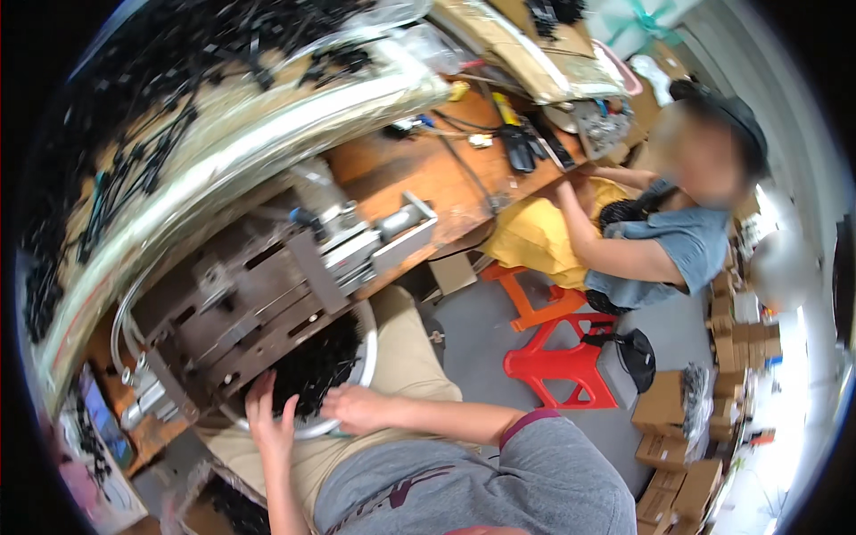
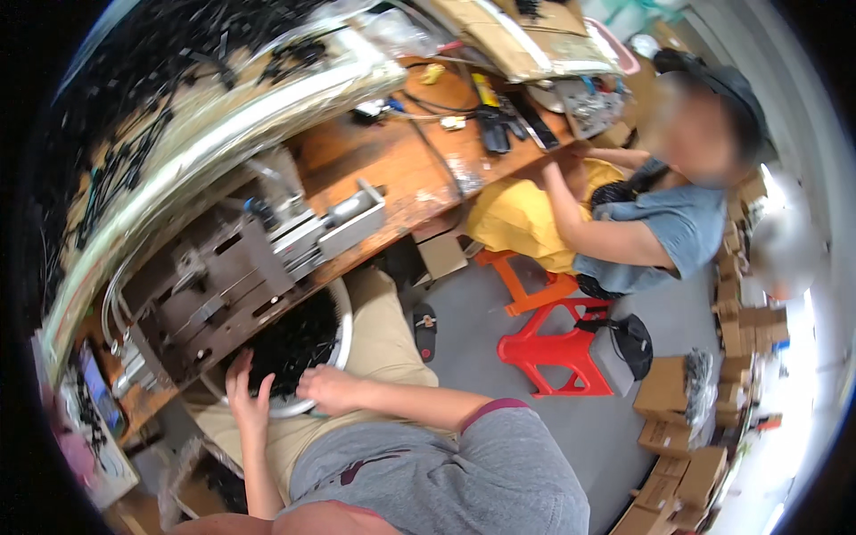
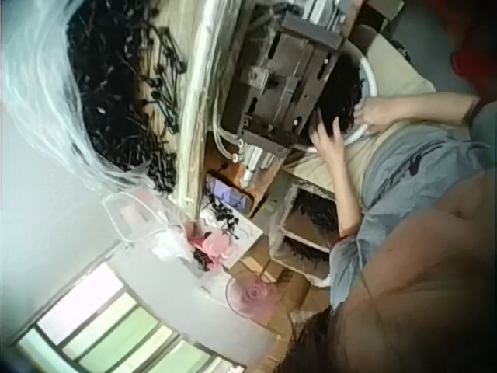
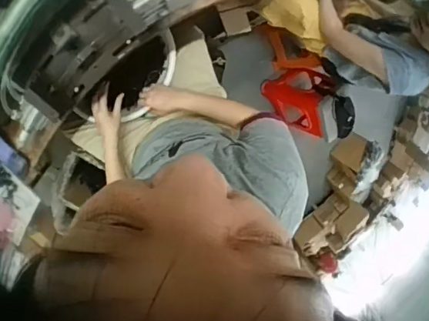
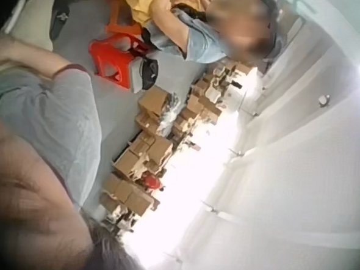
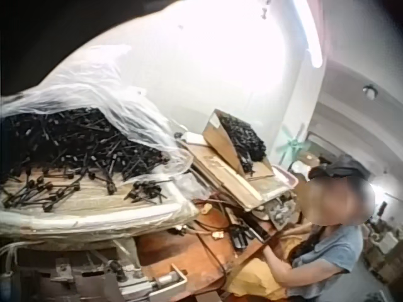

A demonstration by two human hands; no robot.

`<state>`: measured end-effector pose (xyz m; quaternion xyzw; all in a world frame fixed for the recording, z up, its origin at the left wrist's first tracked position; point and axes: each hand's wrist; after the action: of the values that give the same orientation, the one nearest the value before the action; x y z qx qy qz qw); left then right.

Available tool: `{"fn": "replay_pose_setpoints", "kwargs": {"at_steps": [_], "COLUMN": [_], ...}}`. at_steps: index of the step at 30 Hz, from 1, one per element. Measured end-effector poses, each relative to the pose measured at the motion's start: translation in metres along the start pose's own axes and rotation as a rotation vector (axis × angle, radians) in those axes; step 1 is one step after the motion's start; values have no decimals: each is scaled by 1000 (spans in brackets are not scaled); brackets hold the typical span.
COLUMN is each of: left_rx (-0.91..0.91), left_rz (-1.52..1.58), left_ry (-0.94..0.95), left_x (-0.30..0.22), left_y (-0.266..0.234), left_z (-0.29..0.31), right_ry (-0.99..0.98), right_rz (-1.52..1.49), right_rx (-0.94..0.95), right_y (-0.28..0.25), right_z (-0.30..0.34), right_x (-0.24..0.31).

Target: Manually assembling small black plastic parts and grouping them together.

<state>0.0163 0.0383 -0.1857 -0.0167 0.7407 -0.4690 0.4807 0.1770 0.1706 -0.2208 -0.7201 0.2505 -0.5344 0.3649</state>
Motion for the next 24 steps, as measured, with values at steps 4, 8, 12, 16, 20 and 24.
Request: {"fn": "replay_pose_setpoints", "kwargs": {"at_steps": [4,8,12,16,20,24], "left_rx": [100,150,158,220,215,97], "left_rz": [120,10,5,22,30,42], "left_ry": [-158,33,69,69,114,82], "left_x": [-4,-21,-29,-31,-36,-39], "left_y": [-4,-5,-6,-2,-1,-2], "left_z": [8,12,25,33,37,42], "right_ry": [-52,-111,-106,-45,-23,-37], "right_rz": [115,179,176,115,110,91], "right_rx": [-11,-23,15,-19,-4,16], "right_y": [29,44,33,15,4,-12], "right_z": [-5,-8,1,10,9,9], "right_x": [-1,-12,-13,-5,1,15]}}
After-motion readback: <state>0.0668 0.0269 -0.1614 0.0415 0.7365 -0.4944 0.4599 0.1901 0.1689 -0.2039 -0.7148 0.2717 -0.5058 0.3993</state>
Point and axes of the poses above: each hand's wrist, its own z-axis away from the middle knuckle, its own y-axis out of the palm, x = y × z, and after that the axes turned 15 degrees about -y, right-handed
